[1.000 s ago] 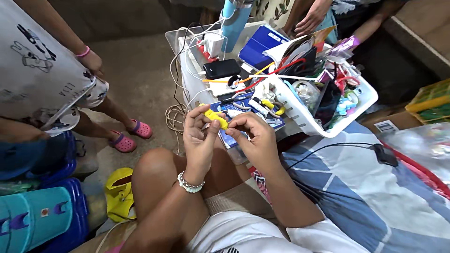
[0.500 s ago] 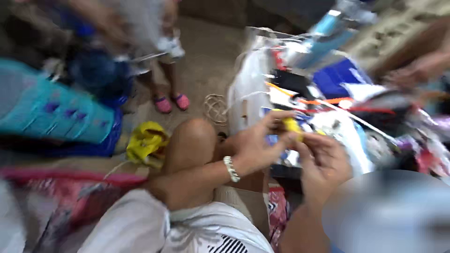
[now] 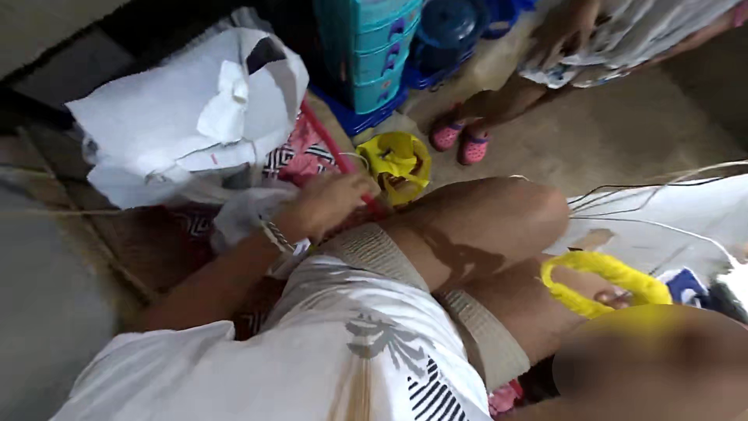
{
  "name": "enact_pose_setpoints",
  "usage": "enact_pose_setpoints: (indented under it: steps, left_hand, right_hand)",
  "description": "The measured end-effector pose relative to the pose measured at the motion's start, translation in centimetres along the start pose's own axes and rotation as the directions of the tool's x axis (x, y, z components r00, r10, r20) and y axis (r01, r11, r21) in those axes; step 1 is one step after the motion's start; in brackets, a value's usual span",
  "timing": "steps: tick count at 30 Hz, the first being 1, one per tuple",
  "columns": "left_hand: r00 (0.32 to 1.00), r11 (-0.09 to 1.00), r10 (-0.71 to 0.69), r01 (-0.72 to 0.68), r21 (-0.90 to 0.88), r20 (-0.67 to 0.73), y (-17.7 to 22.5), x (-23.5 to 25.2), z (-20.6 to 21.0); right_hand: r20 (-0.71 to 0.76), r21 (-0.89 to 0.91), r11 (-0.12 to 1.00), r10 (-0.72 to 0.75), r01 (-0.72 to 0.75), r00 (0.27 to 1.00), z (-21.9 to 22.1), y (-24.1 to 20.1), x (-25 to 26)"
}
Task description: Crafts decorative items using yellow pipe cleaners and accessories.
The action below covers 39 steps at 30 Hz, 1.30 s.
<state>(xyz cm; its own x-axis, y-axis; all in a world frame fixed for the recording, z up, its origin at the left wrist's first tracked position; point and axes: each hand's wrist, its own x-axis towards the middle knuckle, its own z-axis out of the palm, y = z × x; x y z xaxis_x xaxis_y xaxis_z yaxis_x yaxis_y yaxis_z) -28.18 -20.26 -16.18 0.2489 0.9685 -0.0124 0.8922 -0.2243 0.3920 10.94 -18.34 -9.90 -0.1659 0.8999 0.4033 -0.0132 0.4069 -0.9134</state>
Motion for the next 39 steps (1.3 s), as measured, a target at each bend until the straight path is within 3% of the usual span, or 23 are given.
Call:
enact_pose_setpoints:
  steps: [2, 4, 8, 10, 12, 15, 21, 24, 28, 30, 33, 36, 37, 39]
  left_hand:
    - [0.99, 0.994, -0.106, 0.103, 0.034, 0.094, -4.5, -4.2, -1.6]
    - [0.94, 0.971, -0.237, 0.234, 0.041, 0.246, -6.5, -7.2, -3.6]
    - [0.746, 0.924, -0.349, 0.373, 0.079, 0.566, -5.3, -8.9, -2.4]
    - [0.64, 0.866, -0.443, 0.487, 0.114, 0.627, -5.2, -9.0, 0.5]
    - [0.624, 0.782, -0.567, 0.614, 0.112, 0.538, -6.5, -10.3, 3.5]
    - [0.697, 0.731, -0.673, 0.677, 0.081, 0.25, -8.1, -11.0, 4.3]
    - [0.886, 0.889, -0.456, 0.458, 0.002, 0.086, -10.4, -9.8, 3.9]
    - [0.923, 0.922, -0.383, 0.384, -0.044, 0.025, -9.0, -9.1, 3.3]
    - [0.869, 0.865, -0.495, 0.492, -0.101, -0.002, -8.2, -8.8, 3.2]
    - [0.858, 0.86, -0.506, 0.509, -0.016, 0.082, -9.0, -9.5, 3.7]
    - [0.763, 0.815, -0.572, 0.568, 0.11, 0.3, -9.5, -10.9, 4.0]
    - [0.705, 0.776, -0.629, 0.598, 0.201, 0.327, -8.9, -11.8, 3.0]
    - [0.668, 0.741, -0.671, 0.623, 0.251, 0.321, -8.3, -12.1, 2.5]
    - [0.524, 0.619, -0.783, 0.71, 0.336, 0.335, -6.8, -12.1, 0.9]
  right_hand:
    - [0.086, 0.038, 0.999, -0.017, 0.014, 0.996, 1.2, 0.2, -0.3]
    - [0.136, 0.113, 0.994, -0.008, -0.007, 0.991, 2.8, 0.2, -0.7]
    - [0.217, 0.173, 0.982, 0.032, -0.071, 0.976, 5.6, 0.1, -1.6]
    - [0.241, 0.172, 0.98, 0.051, -0.095, 0.969, 6.5, 0.3, -2.3]
    - [0.253, 0.174, 0.976, 0.085, -0.131, 0.964, 7.1, 0.5, -3.1]
    - [0.269, 0.173, 0.967, 0.137, -0.188, 0.953, 7.6, 1.0, -3.8]
    - [0.266, 0.173, 0.965, 0.147, -0.197, 0.953, 7.8, 1.2, -3.7]
    - [0.253, 0.168, 0.964, 0.159, -0.206, 0.954, 7.7, 1.4, -4.0]
    - [0.236, 0.159, 0.964, 0.17, -0.211, 0.957, 7.7, 1.6, -4.3]
    - [0.243, 0.156, 0.965, 0.169, -0.211, 0.955, 7.7, 1.7, -4.3]
    - [0.256, 0.17, 0.963, 0.159, -0.207, 0.953, 7.8, 2.0, -4.2]
    - [0.275, 0.193, 0.953, 0.176, -0.233, 0.945, 8.1, 2.3, -4.1]
    - [0.288, 0.205, 0.947, 0.183, -0.247, 0.94, 8.2, 2.5, -4.1]
    - [0.319, 0.246, 0.929, 0.193, -0.278, 0.928, 8.7, 3.0, -3.7]
